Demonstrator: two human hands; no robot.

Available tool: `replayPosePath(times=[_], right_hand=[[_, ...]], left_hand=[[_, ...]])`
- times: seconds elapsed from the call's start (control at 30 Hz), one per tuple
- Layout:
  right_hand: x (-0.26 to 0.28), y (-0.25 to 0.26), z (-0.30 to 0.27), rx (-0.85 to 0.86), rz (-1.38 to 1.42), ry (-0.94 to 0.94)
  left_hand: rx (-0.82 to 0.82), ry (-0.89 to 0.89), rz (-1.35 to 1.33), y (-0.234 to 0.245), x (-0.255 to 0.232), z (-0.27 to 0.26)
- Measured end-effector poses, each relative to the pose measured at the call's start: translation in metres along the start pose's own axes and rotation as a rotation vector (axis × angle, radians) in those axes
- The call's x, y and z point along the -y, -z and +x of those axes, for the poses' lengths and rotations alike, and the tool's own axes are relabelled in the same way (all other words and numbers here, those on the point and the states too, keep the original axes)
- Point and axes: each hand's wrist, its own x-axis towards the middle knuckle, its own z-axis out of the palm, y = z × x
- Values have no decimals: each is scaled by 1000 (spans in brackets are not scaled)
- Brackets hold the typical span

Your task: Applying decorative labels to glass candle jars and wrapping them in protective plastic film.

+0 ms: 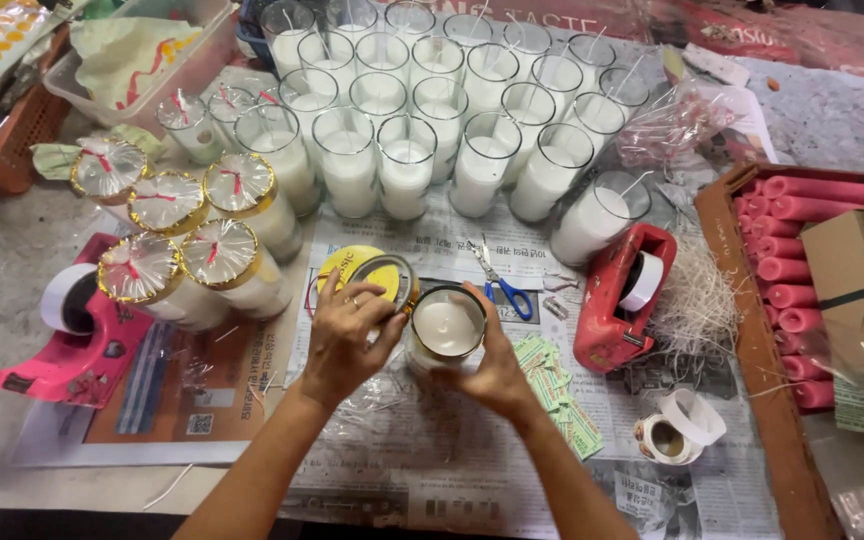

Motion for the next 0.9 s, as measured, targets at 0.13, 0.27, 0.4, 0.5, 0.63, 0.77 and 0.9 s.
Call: replayPosePath(times=[0.13,0.27,0.4,0.5,0.63,0.77,0.9], right_hand=[[2,34,38,316,35,-71],[6,35,26,327,78,-89],[50,-17,-19,-128,33,-101],[46,-56,-22,-428,64,-96],[18,-70,-12,-565,-65,-56],[17,-56,-10,-564,-130,-40],[10,-43,-14,-456,-82,22]], left_hand=[[-76,7,74,12,-33,-9],[-136,19,150,10,-42,-8],[-132,13,130,8,-40,-7],[-136,-6,135,11,-44,-4],[-150,-42,143,15,-40,-3],[-89,-177,217,20,-16,-5],[29,-362,334,63,11,13]])
